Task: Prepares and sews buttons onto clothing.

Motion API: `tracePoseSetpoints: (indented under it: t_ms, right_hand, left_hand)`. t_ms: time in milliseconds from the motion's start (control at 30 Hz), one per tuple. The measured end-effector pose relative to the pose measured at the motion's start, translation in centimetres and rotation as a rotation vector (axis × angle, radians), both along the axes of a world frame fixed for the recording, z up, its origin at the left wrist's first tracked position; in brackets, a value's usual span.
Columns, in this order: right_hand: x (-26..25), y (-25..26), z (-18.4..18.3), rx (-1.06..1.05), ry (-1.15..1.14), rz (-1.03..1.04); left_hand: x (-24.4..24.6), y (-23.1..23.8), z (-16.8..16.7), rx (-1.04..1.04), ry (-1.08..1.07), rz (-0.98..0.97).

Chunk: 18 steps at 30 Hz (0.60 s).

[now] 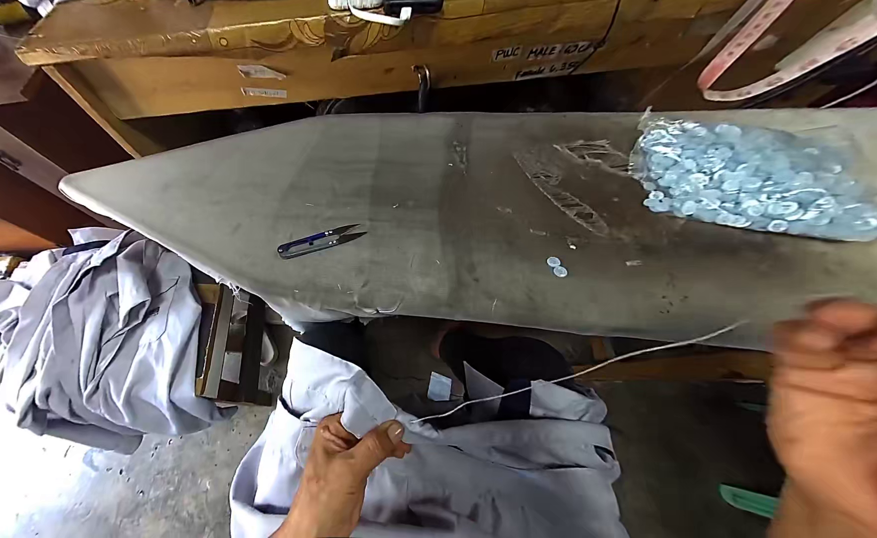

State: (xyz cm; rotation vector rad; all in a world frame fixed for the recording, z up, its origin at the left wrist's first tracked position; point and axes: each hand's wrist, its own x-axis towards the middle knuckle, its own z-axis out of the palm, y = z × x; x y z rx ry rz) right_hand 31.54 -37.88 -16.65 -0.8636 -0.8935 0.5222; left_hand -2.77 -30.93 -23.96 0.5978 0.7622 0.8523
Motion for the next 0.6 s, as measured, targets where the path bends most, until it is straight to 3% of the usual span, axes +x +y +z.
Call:
tracePoseSetpoints:
  t_ms: [100,233,333,433,600]
  right_hand:
    - [-6.3,1.3,-0.2,-0.215,-0.156,0.226]
    - [-13.6,1.1,-5.8,-0.414,-0.343,0.497]
    - [-15.5,0.5,-8.6,-0.448,-0.492,0.455]
    - [-15.9,0.1,-9.0,-0.44,-0.588,0.4]
    - [-15.6,0.0,-8.3,-0.377,-0.471,0.405]
  left_hand:
    - [0.2,0.2,-0.1,-0.042,0.028,-0.004]
    - [0.2,0.2,-0.5,-0.169,0.003,-0.015]
    - [0.2,0.2,-0.3,-0.26,-0.045,-0.046]
    - [0.4,0.3,0.0,-0.263,-0.04,-0.081]
    - [0.4,0.4,0.3,-0.253,-0.06,-0.06]
